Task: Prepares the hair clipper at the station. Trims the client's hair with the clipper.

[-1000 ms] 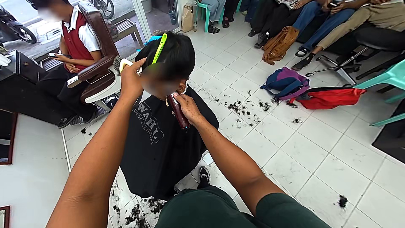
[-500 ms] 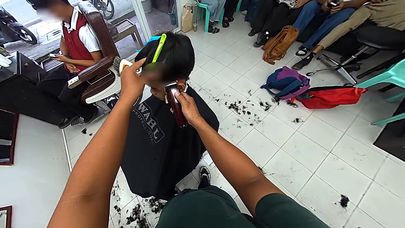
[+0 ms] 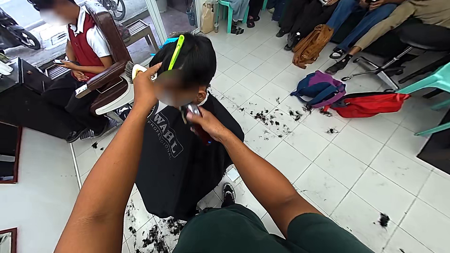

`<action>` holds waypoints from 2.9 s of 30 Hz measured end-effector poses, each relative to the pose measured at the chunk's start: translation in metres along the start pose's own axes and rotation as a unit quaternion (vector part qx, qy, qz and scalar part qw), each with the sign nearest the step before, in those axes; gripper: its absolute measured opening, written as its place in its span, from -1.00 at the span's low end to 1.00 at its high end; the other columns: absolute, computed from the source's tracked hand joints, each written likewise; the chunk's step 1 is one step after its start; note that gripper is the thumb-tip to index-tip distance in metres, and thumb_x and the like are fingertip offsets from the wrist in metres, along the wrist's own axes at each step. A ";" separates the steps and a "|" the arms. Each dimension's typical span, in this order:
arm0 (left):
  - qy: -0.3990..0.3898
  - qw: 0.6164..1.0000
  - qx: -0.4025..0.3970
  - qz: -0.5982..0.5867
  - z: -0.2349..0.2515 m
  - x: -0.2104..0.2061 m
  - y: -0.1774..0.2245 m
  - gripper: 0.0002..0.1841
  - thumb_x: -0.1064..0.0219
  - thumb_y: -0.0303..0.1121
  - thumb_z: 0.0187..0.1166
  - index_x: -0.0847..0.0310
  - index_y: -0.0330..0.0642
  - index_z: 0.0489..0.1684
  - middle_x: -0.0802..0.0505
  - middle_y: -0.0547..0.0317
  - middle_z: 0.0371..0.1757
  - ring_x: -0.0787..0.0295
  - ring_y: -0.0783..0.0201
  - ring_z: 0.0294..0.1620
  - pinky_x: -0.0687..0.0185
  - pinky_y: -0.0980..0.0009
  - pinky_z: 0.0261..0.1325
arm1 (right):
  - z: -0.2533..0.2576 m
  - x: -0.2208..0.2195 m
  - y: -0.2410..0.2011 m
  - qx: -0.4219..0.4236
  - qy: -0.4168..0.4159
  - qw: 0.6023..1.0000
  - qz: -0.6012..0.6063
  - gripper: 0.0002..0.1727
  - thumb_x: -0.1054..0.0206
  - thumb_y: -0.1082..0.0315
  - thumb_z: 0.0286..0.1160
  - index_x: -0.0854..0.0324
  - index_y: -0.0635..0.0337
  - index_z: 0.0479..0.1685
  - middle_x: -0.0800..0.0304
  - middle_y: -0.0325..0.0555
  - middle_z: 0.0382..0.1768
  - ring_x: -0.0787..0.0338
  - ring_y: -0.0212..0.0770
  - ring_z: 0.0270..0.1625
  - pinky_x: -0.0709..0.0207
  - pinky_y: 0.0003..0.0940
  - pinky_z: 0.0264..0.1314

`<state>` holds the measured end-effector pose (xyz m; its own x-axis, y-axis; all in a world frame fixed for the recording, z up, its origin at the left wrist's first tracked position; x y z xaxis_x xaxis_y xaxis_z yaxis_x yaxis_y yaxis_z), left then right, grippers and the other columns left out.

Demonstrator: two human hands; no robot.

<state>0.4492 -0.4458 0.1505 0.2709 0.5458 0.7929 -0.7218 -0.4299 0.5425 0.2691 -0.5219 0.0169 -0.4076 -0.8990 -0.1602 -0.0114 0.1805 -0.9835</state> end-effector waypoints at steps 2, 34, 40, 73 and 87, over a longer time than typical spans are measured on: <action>-0.003 1.000 0.006 -0.004 0.000 0.001 0.001 -0.34 -0.61 -0.26 0.44 -0.56 -0.10 0.61 -0.78 -0.21 0.30 -0.77 0.03 0.06 -0.57 0.02 0.30 | -0.011 -0.005 0.009 -0.055 -0.028 0.997 -0.046 -0.21 -0.65 0.41 0.26 -0.30 0.21 0.52 -0.69 0.09 -0.20 -0.70 -0.18 -0.43 -0.70 -0.27 -0.33; -0.011 1.000 0.009 -0.003 0.003 0.001 -0.002 -0.32 -0.61 -0.22 0.44 -0.55 -0.05 0.62 -0.79 -0.23 0.27 -0.76 -0.03 0.10 -0.53 -0.05 0.33 | 0.021 -0.008 -0.008 -0.033 0.124 0.992 -0.001 -0.43 -0.06 -0.07 0.84 -0.62 0.37 0.06 -0.77 0.12 -0.21 -0.84 -0.05 -0.25 -0.78 -0.07 -0.10; -0.007 1.000 0.006 -0.006 0.004 0.000 -0.003 -0.33 -0.62 -0.23 0.43 -0.56 -0.04 0.62 -0.80 -0.21 0.27 -0.76 0.00 0.08 -0.54 -0.04 0.32 | 0.019 -0.009 -0.014 -0.011 0.127 0.992 -0.002 -0.44 -0.02 -0.05 0.87 -0.61 0.36 0.11 -0.79 0.10 -0.22 -0.85 -0.09 -0.27 -0.80 -0.11 -0.11; -0.006 1.000 0.004 -0.014 0.003 0.000 -0.004 -0.33 -0.61 -0.25 0.43 -0.56 -0.06 0.61 -0.80 -0.18 0.28 -0.78 0.05 0.05 -0.57 0.02 0.30 | 0.021 0.005 -0.010 -0.006 0.135 0.990 -0.038 -0.45 0.01 -0.04 0.88 -0.62 0.34 0.06 -0.79 0.08 -0.24 -0.86 -0.08 -0.30 -0.80 -0.11 -0.14; -0.010 1.000 0.009 -0.017 0.002 -0.001 -0.004 -0.33 -0.60 -0.25 0.45 -0.54 -0.05 0.63 -0.80 -0.13 0.31 -0.79 0.10 0.04 -0.60 0.07 0.28 | 0.019 0.015 -0.007 -0.017 0.146 0.987 -0.060 -0.46 -0.02 -0.04 0.87 -0.62 0.33 0.06 -0.77 0.07 -0.24 -0.84 -0.10 -0.31 -0.78 -0.13 -0.15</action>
<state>0.4532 -0.4464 0.1487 0.3079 0.5454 0.7796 -0.7004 -0.4246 0.5737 0.2807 -0.5438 0.0199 -0.6476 -0.7619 -0.0063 -0.1048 0.0973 -0.9897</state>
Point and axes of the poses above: each hand's wrist, its own z-axis towards the middle knuckle, its own x-axis out of the back of the hand, y = z × x, the point moved 4 cm from there along z, towards the middle knuckle
